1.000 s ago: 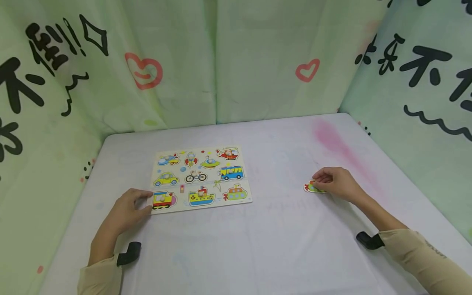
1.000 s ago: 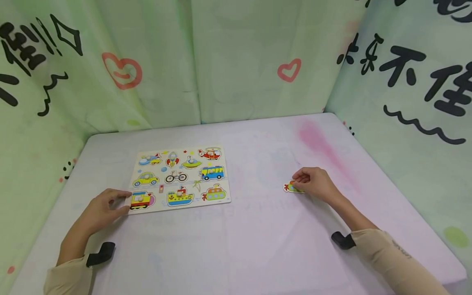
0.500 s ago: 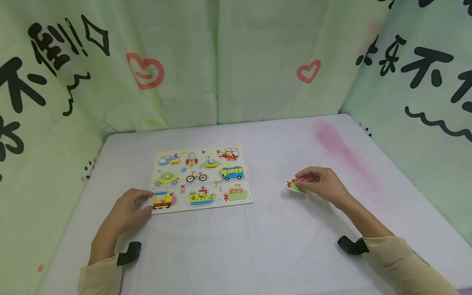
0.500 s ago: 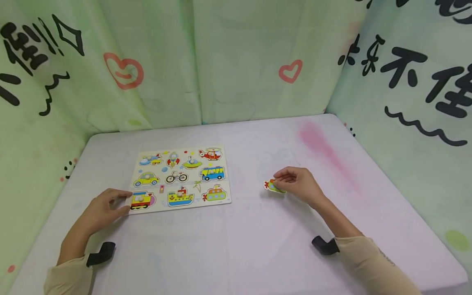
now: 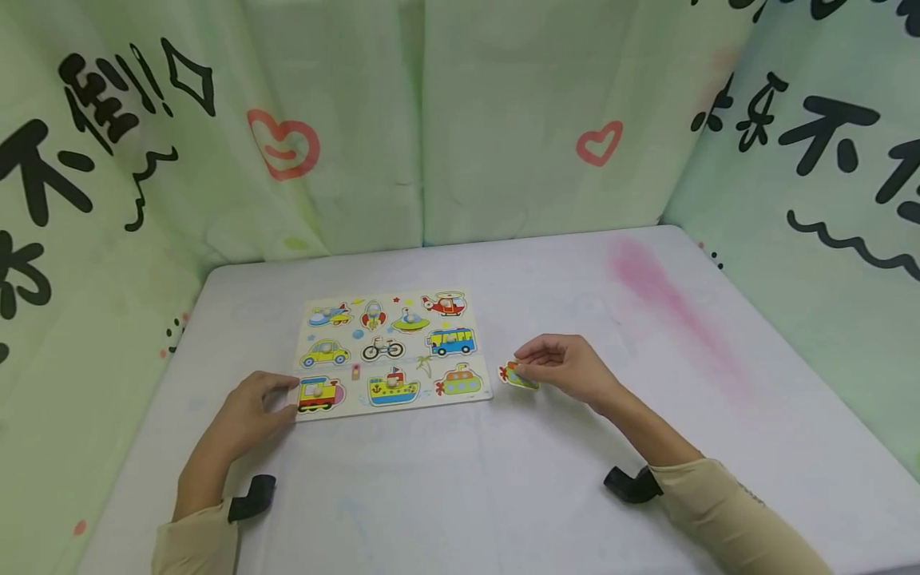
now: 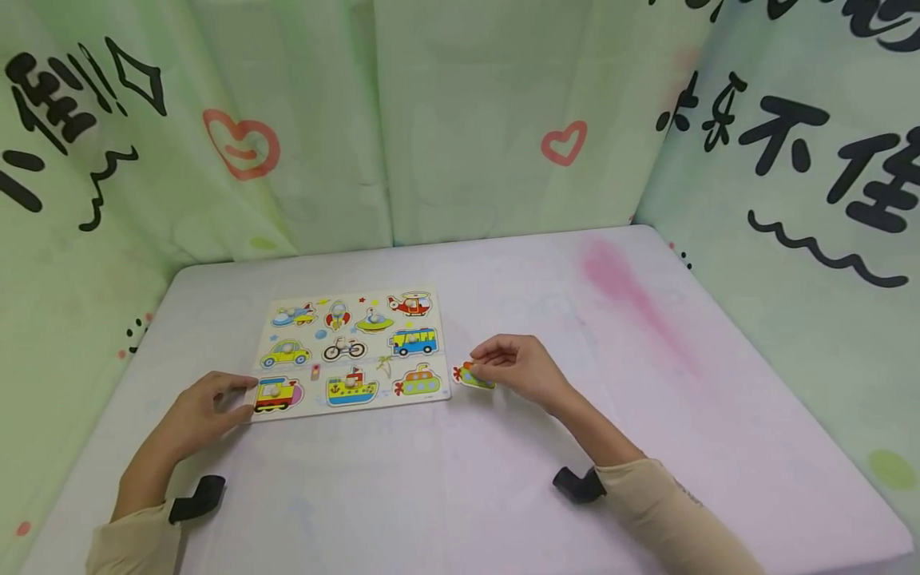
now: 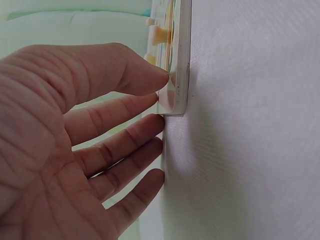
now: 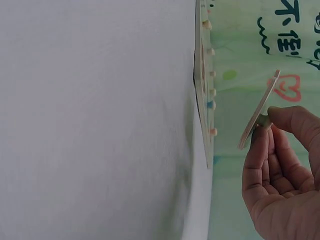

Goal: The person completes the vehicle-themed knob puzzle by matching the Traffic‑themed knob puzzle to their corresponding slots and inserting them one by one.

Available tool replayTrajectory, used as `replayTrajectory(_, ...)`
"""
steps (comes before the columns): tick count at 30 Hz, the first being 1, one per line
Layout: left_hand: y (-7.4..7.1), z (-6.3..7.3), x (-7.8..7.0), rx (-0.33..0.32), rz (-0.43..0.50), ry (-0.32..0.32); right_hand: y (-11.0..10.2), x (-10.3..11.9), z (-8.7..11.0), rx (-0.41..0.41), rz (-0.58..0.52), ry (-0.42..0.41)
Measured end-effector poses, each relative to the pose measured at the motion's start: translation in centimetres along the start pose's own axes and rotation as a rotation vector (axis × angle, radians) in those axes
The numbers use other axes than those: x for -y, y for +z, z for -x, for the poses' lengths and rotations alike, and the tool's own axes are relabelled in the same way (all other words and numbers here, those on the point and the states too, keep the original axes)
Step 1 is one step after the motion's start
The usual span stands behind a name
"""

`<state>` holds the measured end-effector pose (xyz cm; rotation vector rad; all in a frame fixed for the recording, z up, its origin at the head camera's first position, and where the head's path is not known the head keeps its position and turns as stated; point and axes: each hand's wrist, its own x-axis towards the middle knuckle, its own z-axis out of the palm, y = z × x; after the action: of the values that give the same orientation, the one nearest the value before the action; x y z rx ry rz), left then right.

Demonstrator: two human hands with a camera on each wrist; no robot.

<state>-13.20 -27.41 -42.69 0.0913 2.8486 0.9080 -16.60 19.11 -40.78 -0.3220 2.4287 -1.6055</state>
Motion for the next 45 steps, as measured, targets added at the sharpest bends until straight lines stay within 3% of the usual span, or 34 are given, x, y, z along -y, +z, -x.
replayTrajectory(10, -0.1, -0.1, 0.0, 0.001, -0.012, -0.01, 2.8, 0.5, -1.0, 0.025, -0.054, 0.004)
replayTrajectory(30, 0.0, -0.3, 0.2, -0.004, -0.007, -0.003, 5.4, 1.1, -3.1, 0.053, -0.086, -0.01)
replayTrajectory(37, 0.0, -0.1, 0.2, 0.001, -0.012, -0.009, 6.1, 1.2, -3.9, 0.082, -0.01, -0.021)
replayTrajectory(45, 0.1, -0.1, 0.0, -0.003, -0.009, -0.006, 6.7, 1.7, -4.8, 0.12, 0.178, -0.099)
